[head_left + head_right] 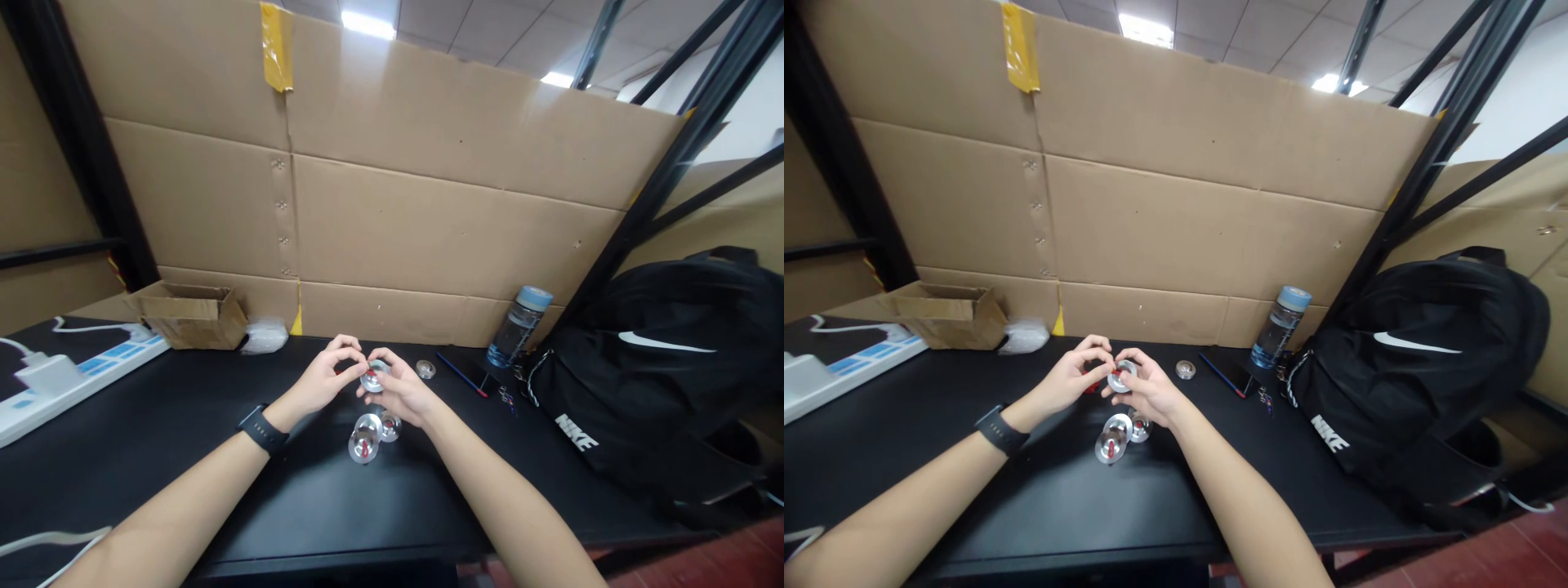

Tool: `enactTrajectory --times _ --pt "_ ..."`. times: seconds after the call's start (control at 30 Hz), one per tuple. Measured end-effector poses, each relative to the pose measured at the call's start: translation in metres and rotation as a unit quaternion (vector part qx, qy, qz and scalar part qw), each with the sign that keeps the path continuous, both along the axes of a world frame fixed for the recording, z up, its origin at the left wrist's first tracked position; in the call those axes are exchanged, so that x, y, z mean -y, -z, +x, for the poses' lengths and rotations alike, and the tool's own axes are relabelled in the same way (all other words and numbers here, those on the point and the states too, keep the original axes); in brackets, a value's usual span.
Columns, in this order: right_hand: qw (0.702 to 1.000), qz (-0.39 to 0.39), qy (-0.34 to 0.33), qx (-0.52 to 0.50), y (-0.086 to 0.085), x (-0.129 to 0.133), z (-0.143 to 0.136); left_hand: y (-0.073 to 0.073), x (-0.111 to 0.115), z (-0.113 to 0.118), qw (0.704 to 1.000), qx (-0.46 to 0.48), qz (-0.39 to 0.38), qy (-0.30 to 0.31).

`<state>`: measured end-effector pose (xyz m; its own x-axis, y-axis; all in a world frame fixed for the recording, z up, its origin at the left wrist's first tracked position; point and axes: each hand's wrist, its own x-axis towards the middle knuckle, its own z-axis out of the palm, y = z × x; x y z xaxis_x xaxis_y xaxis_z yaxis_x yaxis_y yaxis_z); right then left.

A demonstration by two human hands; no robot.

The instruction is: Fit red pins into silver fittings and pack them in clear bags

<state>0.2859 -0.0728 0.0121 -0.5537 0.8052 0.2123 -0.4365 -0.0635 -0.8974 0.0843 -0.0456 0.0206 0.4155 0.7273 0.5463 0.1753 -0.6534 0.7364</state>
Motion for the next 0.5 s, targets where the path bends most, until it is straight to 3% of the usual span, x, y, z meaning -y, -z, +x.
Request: enactTrajectory --times 0.23,0.4,0.5 --pt "0.999 0.026 0.019 0.017 -0.003 -0.002 0.004 -0.001 0.0 0.0 0.999 -0.02 0.035 -0.009" --pt "0.99 0.073 0.085 0.086 -0.004 -0.008 0.011 -0.001 -0.007 -0.006 0.998 -0.014 0.046 -0.038" --pt "0.974 0.102 0.142 0.141 -0.007 -0.014 0.02 0.006 -0.022 -0.017 0.997 -0.013 0.009 -0.07"
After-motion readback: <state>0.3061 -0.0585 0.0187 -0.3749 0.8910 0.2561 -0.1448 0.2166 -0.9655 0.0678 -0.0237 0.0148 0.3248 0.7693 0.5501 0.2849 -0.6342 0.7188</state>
